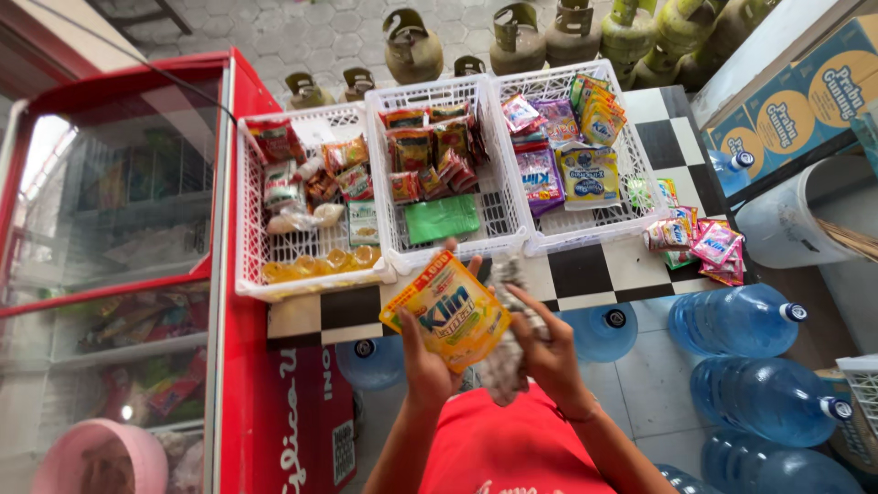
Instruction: The person wipes individual snack packets with a cloth and places them into white plastic baskets on a checkered counter. The person handles packets one at a time, wiping each before stacking them in the baskets.
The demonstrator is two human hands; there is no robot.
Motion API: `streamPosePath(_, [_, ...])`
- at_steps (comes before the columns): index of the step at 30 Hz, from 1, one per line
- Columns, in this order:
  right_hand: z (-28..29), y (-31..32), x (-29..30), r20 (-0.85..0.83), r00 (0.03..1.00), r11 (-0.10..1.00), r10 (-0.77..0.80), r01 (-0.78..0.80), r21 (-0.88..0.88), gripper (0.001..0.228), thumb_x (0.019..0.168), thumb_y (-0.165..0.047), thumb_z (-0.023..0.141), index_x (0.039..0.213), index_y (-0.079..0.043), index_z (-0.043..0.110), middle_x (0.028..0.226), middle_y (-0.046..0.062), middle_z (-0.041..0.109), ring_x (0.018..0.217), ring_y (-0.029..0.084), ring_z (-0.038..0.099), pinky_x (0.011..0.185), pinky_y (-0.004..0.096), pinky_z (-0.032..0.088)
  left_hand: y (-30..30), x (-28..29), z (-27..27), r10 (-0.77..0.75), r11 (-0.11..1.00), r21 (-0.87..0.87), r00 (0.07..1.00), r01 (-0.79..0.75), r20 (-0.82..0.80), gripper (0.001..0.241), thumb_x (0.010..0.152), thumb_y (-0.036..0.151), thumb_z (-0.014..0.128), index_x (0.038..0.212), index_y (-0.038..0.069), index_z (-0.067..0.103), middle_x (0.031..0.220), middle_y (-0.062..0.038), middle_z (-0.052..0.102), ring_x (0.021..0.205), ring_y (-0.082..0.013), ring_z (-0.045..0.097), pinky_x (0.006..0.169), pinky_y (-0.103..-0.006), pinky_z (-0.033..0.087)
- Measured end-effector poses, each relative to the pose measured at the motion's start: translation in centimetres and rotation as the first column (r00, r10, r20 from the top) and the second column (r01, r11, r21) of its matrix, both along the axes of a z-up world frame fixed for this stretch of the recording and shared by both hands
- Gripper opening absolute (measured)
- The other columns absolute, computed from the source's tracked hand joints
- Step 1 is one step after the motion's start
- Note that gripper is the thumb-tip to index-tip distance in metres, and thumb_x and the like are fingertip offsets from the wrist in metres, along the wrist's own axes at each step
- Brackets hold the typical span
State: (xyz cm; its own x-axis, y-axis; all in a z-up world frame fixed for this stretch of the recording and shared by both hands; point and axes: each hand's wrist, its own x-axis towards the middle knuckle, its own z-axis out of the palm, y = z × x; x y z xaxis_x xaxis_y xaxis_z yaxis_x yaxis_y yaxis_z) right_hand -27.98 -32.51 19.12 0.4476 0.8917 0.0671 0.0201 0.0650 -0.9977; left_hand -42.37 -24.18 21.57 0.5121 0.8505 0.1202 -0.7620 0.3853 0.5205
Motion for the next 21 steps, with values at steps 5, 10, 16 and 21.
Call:
streamPosePath(5, [-0.5, -2.6, 0.8, -0.456, 0.881, 0.989, 0.127, -0.079, 0.123, 0.048, 0.1, -0.018, 0.056, 0.139, 0.01, 0.055, 0.124, 0.017, 0.071, 0.108, 0.02, 0.07, 0.094, 0.033, 0.057, 0.5, 1.9, -1.7, 0.229, 0.973, 0.127, 0.846, -0.191, -0.482, 0.048, 0.115, 0.034, 0.057, 0.135, -0.01, 0.057, 0.119, -0.028, 0.063, 0.101, -0.0231, 0.067, 0.081, -0.0336, 0.06])
streamPosePath(10, [-1.7, -5.1, -0.8, -0.322, 0.941, 0.987, 0.104, -0.058, 0.151, 0.05, 0.103, -0.017, 0.058, 0.145, 0.011, 0.054, 0.12, 0.019, 0.071, 0.103, 0.017, 0.068, 0.089, 0.03, 0.055, 0.3, 3.4, 0.4, 0.59, 0.785, 0.469, 0.716, -0.404, -0.372, 0.055, 0.097, 0.009, 0.074, 0.136, 0.003, 0.036, 0.143, -0.02, 0.05, 0.109, -0.0183, 0.07, 0.079, -0.0256, 0.065])
streamPosePath(16, [-1.9, -4.8, -1.1, -0.269, 0.962, 0.998, -0.043, 0.029, -0.054, 0.051, 0.106, -0.01, 0.059, 0.154, 0.007, 0.055, 0.1, 0.022, 0.065, 0.077, 0.017, 0.046, 0.069, 0.029, 0.036, -0.6, 1.1, 2.9, 0.359, 0.791, 0.606, 0.741, 0.081, -0.568, 0.063, 0.109, 0.048, 0.044, 0.15, 0.001, 0.047, 0.17, -0.034, 0.013, 0.155, -0.0421, 0.032, 0.12, -0.046, 0.035])
streamPosePath(21, [1.3, -1.8, -0.3, 0.273, 0.962, 0.965, 0.011, -0.082, 0.249, 0.042, 0.105, -0.014, 0.055, 0.143, 0.004, 0.056, 0.141, 0.016, 0.064, 0.131, 0.022, 0.061, 0.112, 0.034, 0.046, -2.6, 1.0, 2.1, 0.266, 0.78, 0.593, 0.751, 0.2, -0.604, 0.081, 0.11, 0.057, 0.039, 0.165, 0.001, 0.016, 0.176, -0.032, -0.008, 0.165, -0.0403, -0.011, 0.131, -0.0479, 0.005])
